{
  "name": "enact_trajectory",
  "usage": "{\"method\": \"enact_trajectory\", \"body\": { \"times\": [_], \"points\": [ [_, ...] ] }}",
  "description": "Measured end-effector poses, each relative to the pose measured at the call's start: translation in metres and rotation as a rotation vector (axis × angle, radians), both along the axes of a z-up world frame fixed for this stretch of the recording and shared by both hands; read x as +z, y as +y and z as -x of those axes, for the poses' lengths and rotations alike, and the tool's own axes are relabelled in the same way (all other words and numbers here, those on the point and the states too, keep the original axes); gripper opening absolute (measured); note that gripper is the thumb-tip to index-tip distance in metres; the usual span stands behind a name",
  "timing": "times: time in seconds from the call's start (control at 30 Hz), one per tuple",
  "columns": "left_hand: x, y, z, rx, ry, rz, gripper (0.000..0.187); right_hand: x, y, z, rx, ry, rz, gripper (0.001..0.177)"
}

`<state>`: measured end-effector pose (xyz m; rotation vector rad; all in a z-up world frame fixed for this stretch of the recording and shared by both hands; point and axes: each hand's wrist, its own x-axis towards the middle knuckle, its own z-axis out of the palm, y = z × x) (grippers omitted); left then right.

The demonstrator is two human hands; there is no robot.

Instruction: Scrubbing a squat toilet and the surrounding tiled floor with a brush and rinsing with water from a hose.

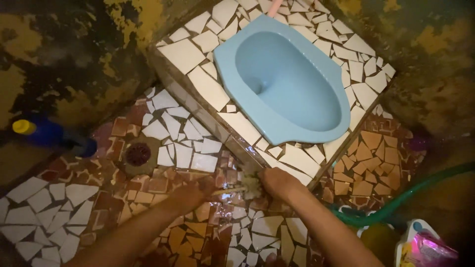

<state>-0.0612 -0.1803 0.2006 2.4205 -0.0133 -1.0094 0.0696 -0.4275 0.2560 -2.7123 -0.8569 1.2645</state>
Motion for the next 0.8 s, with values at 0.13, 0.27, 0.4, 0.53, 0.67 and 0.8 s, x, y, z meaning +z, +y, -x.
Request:
{"method": "enact_trajectory", "body": {
  "times": [0.13, 0.27, 0.4, 0.53, 0.67, 0.8],
  "points": [
    [-0.049, 0.05, 0.004, 0.234, 0.185, 0.308, 0.065, 0.04, 0.011, 0.013, -0.028, 0.08, 0.011, 0.047],
    [0.008, 0.049, -0.003, 0.521, 0.315, 0.081, 0.065, 0.0, -0.002, -0.006, -0.025, 0.059, 0.009, 0.045],
    [0.088, 0.007, -0.011, 0.459, 0.283, 0.189, 0.057, 0.027, 0.013, -0.007, -0.03, 0.063, -0.025, 0.045],
    [0.044, 0.02, -0.019, 0.466, 0.358, -0.009, 0.04, 0.032, 0.015, 0.002, -0.291, 0.251, 0.025, 0.042],
    [0.056, 0.019, -0.036, 0.237, 0.386, -0.14, 0.058, 0.008, -0.002, 0.015, -0.082, 0.231, 0.113, 0.015],
    [0.018, 0.033, 0.003, 0.561, 0.21, -0.033, 0.036, -0.151, -0.055, 0.012, 0.02, 0.02, -0.077, 0.031]
  ]
}}
